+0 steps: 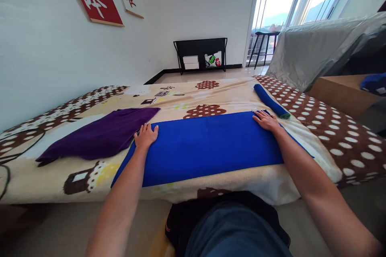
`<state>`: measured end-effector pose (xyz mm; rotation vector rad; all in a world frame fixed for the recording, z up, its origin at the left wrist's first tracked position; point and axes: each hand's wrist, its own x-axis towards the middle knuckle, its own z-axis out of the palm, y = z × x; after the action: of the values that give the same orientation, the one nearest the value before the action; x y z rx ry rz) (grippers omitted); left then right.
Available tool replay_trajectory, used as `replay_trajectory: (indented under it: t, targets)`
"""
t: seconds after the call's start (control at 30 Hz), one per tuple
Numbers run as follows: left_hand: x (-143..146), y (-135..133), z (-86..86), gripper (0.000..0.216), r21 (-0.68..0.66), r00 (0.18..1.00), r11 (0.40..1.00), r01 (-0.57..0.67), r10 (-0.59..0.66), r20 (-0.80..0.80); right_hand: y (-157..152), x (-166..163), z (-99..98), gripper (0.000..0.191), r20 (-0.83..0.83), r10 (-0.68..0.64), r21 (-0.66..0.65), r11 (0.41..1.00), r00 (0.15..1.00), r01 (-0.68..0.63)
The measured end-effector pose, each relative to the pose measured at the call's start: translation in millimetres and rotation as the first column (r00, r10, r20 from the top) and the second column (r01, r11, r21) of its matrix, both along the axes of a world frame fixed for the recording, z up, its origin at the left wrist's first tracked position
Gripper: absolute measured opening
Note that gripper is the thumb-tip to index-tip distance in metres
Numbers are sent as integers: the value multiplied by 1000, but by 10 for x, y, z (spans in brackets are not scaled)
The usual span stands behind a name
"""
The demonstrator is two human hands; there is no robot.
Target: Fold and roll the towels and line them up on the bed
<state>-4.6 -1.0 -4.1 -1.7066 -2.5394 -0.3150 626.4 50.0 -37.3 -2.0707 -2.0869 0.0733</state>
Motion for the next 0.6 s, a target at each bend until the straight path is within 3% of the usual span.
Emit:
replay_trajectory:
  t: [0.4, 0.6]
  targets:
    - [-315, 41, -6, 79, -44, 998, 997, 59, -57, 42, -24, -33, 42, 73, -12, -78, -49, 996, 997, 77]
    - [-427, -21, 102, 76, -50, 997, 998, 25, -21, 79, -106, -70, 146, 62, -11, -87, 12, 996, 996, 87]
